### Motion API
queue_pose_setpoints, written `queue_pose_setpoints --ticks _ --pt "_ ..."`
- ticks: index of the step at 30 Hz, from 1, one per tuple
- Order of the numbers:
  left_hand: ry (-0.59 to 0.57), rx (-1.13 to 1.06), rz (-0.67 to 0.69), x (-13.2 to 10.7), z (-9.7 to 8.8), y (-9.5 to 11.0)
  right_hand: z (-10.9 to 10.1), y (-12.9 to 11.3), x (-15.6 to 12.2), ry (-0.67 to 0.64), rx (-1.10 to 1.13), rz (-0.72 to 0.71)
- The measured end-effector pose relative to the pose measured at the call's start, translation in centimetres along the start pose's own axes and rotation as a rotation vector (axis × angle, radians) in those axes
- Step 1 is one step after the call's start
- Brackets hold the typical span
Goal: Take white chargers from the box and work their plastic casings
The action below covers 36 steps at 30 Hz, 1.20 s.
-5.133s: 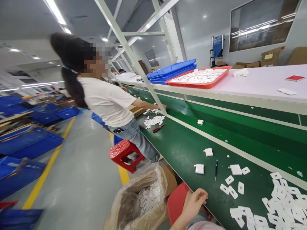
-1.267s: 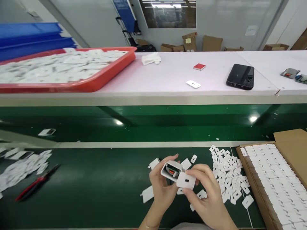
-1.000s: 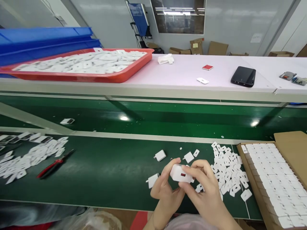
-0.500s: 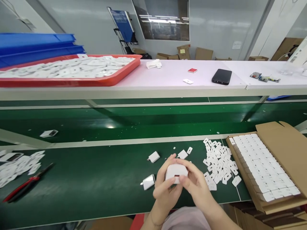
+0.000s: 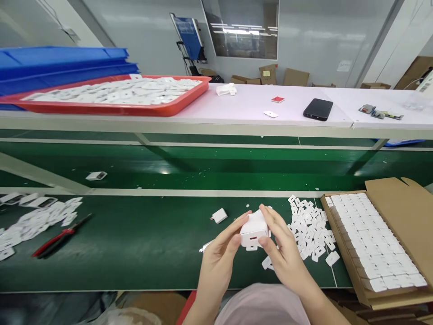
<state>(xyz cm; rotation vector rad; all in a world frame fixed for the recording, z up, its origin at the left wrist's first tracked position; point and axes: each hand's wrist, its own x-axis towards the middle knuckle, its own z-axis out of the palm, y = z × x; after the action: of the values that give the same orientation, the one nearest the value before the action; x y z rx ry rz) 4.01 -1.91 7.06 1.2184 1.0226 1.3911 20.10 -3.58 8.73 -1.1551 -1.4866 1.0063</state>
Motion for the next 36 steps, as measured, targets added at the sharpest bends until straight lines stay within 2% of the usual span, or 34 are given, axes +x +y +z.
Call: queue_pose_setpoints --ticks 2,7,10,14,17,20,22,25,29,32,36 --pt "0.022 0.068 0.053 -0.5 0.6 0.1 0.0 0.0 -0.3 0.009 -0.031 -0.031" --pt "0.033 0.285 0.307 -1.1 1.6 0.2 0.6 0.0 -0.7 0.061 0.011 -0.066" --pt "0.037 0.342 0.377 -1.2 2.1 0.0 1.2 0.1 -0.5 0.114 0.06 -0.146" --pt "0.069 0.326 0.374 -1.2 2.7 -0.9 2.1 0.5 0.0 0.175 0.109 -0.227" --pt "0.105 0.267 0.308 -1.2 3.0 -1.8 2.2 1.4 0.3 0.205 0.125 -0.228" --pt "0.08 0.197 0.223 -1.5 3.0 -2.2 1.9 1.9 0.1 0.167 0.185 -0.19" --pt "0.041 0.158 0.238 -1.7 2.7 -2.0 1.5 1.7 -0.3 0.108 0.233 -0.179" --pt "-0.019 0.112 0.397 -2.0 2.3 -1.1 1.0 0.5 -0.7 0.032 0.264 -0.23" --pt "-0.07 0.104 0.619 -2.0 1.9 0.2 1.1 -0.6 -0.5 0.076 0.385 -0.32" --pt "-0.026 0.122 0.703 -1.9 2.0 0.8 1.1 -1.0 -0.1 0.074 0.445 -0.359" --pt "-0.025 0.109 0.744 -1.9 2.3 1.4 0.7 -2.2 0.3 0.071 0.338 -0.445"
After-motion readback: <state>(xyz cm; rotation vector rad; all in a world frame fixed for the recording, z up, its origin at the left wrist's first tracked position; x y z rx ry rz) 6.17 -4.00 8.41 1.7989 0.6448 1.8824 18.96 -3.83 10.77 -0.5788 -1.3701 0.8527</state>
